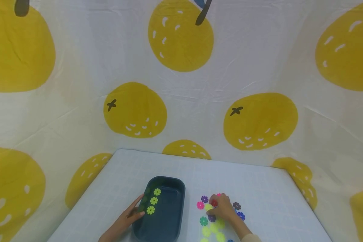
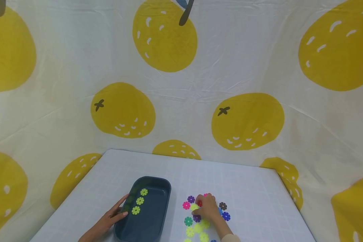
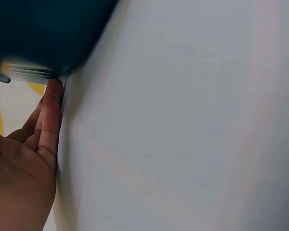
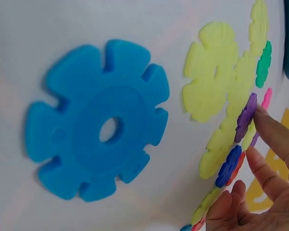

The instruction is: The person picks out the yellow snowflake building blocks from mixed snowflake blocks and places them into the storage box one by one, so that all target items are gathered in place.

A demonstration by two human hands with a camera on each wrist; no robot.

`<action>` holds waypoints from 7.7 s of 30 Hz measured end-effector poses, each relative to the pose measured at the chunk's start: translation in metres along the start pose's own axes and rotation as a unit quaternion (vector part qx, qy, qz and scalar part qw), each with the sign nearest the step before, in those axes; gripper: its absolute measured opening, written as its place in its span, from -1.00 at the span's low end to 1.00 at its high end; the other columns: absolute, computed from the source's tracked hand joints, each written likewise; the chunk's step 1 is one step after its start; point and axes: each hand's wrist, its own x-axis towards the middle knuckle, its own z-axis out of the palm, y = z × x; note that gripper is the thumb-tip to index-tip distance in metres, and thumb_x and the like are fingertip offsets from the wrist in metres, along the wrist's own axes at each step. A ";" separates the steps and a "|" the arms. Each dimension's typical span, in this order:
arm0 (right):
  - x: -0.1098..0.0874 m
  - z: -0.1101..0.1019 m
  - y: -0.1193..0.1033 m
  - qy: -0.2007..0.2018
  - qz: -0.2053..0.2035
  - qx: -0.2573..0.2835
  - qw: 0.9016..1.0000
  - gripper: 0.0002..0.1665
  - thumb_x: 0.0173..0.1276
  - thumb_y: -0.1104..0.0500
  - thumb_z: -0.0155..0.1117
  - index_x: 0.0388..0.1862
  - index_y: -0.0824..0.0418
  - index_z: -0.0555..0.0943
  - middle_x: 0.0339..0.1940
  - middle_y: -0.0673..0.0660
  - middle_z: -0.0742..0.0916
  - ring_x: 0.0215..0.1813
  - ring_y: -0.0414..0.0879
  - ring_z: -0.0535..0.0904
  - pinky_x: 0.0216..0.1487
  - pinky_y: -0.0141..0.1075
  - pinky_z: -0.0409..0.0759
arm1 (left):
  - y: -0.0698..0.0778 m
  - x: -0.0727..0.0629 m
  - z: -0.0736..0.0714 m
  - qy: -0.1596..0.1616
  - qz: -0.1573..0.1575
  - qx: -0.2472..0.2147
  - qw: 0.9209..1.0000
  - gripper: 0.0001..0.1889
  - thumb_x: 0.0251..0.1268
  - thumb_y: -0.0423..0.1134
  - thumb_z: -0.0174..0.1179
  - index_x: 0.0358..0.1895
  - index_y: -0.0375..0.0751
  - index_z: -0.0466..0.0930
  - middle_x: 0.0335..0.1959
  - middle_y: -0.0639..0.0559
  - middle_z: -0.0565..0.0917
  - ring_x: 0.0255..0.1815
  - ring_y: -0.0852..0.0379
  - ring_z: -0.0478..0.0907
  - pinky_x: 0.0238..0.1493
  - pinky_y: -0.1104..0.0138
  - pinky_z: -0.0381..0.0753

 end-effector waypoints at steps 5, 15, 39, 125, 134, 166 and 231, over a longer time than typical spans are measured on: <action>0.001 0.002 0.000 -0.004 0.015 0.020 1.000 -0.67 0.00 0.13 0.62 -0.28 0.08 0.64 -0.27 0.11 0.52 -0.22 -0.06 0.46 -0.18 -0.14 0.62 | 0.000 0.000 0.000 -0.002 -0.006 -0.005 1.000 -0.21 0.42 0.10 0.15 0.60 0.09 0.00 0.40 -0.35 0.36 0.27 -0.25 0.45 0.22 -0.24 0.46; 0.001 0.009 -0.003 0.008 -0.031 0.059 0.998 -0.69 0.08 0.30 0.51 -0.31 0.15 0.52 -0.43 0.02 0.56 -0.36 -0.11 0.45 -0.36 -0.30 0.52 | 0.000 0.001 0.000 0.003 -0.001 0.006 1.000 -0.20 0.41 0.10 0.16 0.60 0.09 0.01 0.42 -0.34 0.34 0.28 -0.25 0.44 0.19 -0.21 0.49; 0.000 0.004 -0.015 0.036 0.081 0.288 0.954 -0.59 0.42 0.15 0.25 0.07 0.46 0.62 -0.11 0.28 0.76 -0.15 0.03 0.73 0.02 -0.07 0.70 | 0.001 0.001 0.001 0.011 -0.005 0.006 1.000 -0.21 0.41 0.09 0.17 0.60 0.09 0.02 0.48 -0.39 0.24 0.35 -0.39 0.35 0.21 -0.25 0.46; 0.034 -0.005 -0.168 -0.100 0.092 0.455 0.880 -0.66 0.41 0.32 0.17 0.08 0.52 0.53 -0.29 0.29 0.80 -0.25 0.05 0.80 -0.29 -0.34 0.72 | -0.004 0.001 -0.003 -0.017 0.025 -0.009 0.999 -0.22 0.44 0.08 0.13 0.61 0.13 -0.04 0.54 -0.36 0.13 0.39 -0.36 0.32 0.28 -0.25 0.41; 0.034 0.011 -0.185 -0.124 0.101 0.455 0.876 -0.75 0.36 0.39 0.18 -0.05 0.53 0.58 -0.34 0.34 0.79 -0.30 0.09 0.79 -0.33 -0.29 0.73 | -0.001 0.001 -0.003 -0.005 0.017 -0.001 1.000 -0.23 0.41 0.11 0.15 0.60 0.21 0.01 0.55 -0.33 0.13 0.43 -0.41 0.24 0.30 -0.26 0.37; 0.027 0.058 -0.222 -0.169 0.170 0.321 0.916 -0.83 0.36 0.46 0.07 -0.18 0.63 0.46 -0.55 0.40 0.75 -0.42 0.22 0.76 -0.43 -0.15 0.75 | 0.005 -0.001 -0.002 -0.001 -0.004 0.008 1.000 -0.23 0.41 0.15 0.14 0.60 0.18 0.02 0.56 -0.36 0.09 0.47 -0.52 0.10 0.28 -0.37 0.27; 0.020 0.079 -0.228 -0.172 0.164 0.218 0.947 -0.81 0.21 0.53 0.27 -0.26 0.67 0.48 -0.66 0.41 0.69 -0.48 0.20 0.75 -0.41 -0.16 0.75 | 0.005 -0.006 -0.002 -0.011 0.011 -0.004 1.000 -0.26 0.45 0.07 0.12 0.60 0.17 0.02 0.51 -0.38 0.19 0.40 -0.40 0.29 0.27 -0.30 0.36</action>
